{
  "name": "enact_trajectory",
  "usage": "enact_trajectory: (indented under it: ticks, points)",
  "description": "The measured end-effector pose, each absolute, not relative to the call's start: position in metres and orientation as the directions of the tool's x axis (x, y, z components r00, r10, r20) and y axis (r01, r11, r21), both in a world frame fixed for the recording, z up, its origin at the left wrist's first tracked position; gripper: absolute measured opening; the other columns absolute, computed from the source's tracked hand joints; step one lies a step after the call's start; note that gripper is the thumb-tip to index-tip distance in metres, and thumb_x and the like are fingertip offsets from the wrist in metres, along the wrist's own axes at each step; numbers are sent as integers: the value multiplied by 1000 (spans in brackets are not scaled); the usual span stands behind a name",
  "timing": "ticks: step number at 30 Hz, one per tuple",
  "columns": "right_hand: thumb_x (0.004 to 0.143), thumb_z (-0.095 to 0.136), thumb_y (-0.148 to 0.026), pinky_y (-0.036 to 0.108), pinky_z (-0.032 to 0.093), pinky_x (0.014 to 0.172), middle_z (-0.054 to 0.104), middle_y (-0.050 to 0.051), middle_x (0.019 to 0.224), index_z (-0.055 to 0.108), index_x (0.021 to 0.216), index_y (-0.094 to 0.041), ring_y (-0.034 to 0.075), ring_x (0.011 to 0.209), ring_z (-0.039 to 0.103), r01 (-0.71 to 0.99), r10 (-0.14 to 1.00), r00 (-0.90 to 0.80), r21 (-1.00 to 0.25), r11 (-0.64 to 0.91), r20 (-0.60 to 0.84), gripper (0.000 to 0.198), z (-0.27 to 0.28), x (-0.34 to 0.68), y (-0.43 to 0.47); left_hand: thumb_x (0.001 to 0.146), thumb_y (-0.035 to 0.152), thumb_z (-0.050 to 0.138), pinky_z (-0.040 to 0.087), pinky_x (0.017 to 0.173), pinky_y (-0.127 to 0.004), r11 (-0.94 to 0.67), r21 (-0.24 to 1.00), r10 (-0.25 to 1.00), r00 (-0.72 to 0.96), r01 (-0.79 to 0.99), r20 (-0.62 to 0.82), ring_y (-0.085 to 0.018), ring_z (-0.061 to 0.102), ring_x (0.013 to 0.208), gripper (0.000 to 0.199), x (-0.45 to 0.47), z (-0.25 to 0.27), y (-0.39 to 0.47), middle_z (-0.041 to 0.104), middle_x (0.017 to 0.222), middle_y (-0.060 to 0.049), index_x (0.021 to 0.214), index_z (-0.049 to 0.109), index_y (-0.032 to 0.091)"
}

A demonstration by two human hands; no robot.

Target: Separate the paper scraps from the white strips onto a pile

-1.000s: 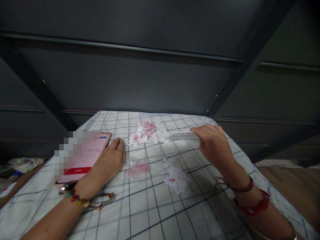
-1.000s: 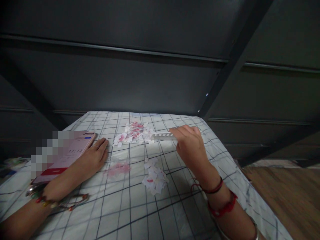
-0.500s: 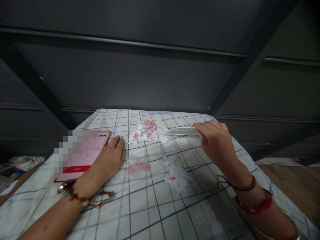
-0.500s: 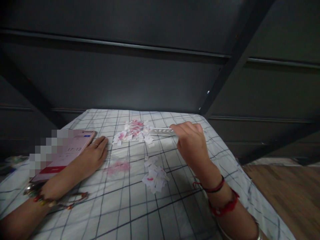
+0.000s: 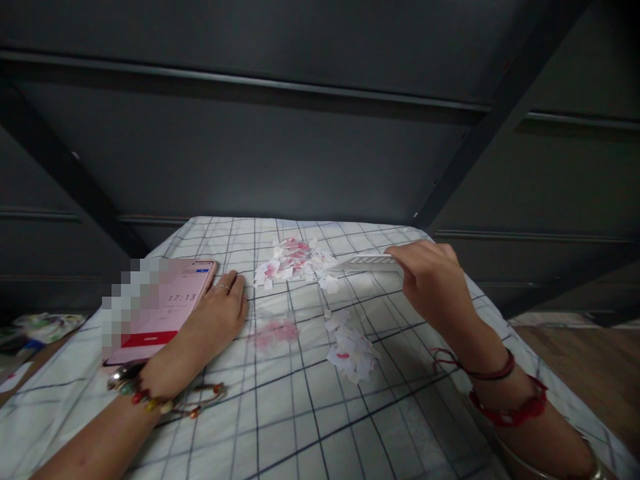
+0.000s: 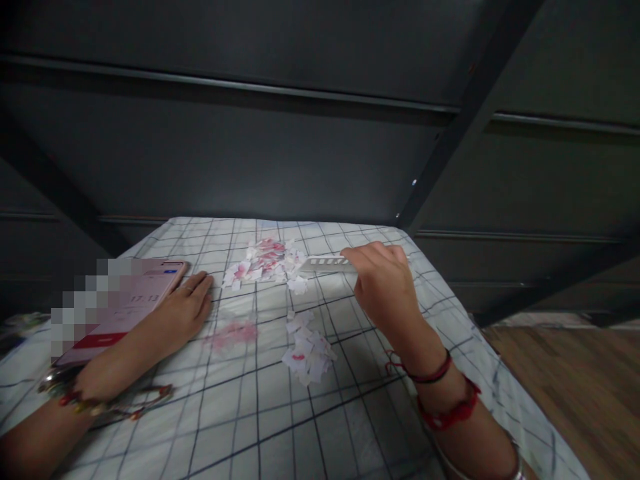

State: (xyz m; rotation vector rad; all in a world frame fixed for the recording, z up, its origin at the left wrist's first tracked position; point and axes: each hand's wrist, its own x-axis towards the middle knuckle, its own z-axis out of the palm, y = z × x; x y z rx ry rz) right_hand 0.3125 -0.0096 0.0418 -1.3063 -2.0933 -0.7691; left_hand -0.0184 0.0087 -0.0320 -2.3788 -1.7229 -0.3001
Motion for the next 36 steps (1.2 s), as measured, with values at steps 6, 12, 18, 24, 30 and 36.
enact_trajectory:
  ticks: [6, 12, 18, 24, 30, 36]
  points:
    - [76, 40, 2, 33, 37, 70, 71, 5, 81, 66, 91, -16, 21, 78, 60, 914, 601, -383, 192, 358, 702, 35, 42, 310, -10, 89, 22, 26, 34, 107, -51, -320, -37, 912, 318, 947, 258, -33, 45, 125, 49, -17, -30, 8, 51, 129, -27, 123, 48, -5]
    - [76, 40, 2, 32, 37, 70, 71, 4, 79, 66, 87, -17, 20, 77, 60, 899, 606, -409, 189, 395, 683, 35, 43, 310, -11, 90, 22, 22, 33, 108, -50, -309, -65, 923, 315, 949, 222, -34, 44, 126, 52, -15, -25, 7, 49, 130, -29, 124, 47, -8]
    - [76, 41, 1, 33, 37, 70, 70, 4, 77, 66, 87, -16, 20, 76, 60, 898, 571, -404, 192, 395, 715, 32, 46, 311, -11, 90, 22, 24, 36, 106, -50, -307, -66, 915, 314, 949, 253, -33, 46, 124, 49, -17, -30, 8, 51, 128, -28, 123, 48, -5]
    - [78, 40, -2, 33, 38, 73, 71, 4, 80, 66, 90, -18, 20, 79, 61, 915, 584, -359, 151, 374, 728, 32, 46, 316, -12, 90, 25, 24, 34, 107, -49, -310, -70, 908, 317, 948, 274, -32, 46, 124, 49, -19, -34, 10, 52, 128, -25, 123, 48, -3]
    - [76, 40, 1, 33, 38, 73, 70, 3, 78, 65, 87, -18, 19, 78, 61, 883, 588, -426, 173, 437, 687, 33, 47, 327, -11, 91, 25, 22, 32, 109, -51, -330, -93, 894, 343, 939, 288, -32, 44, 126, 51, -21, -35, 11, 53, 127, -26, 123, 48, -5]
    - [76, 40, 1, 33, 38, 73, 70, 3, 79, 65, 88, -19, 19, 78, 61, 880, 575, -429, 178, 441, 697, 33, 49, 327, -12, 90, 23, 25, 33, 109, -50, -327, -67, 897, 332, 943, 291, -31, 46, 124, 48, -20, -35, 11, 52, 128, -27, 123, 50, -3]
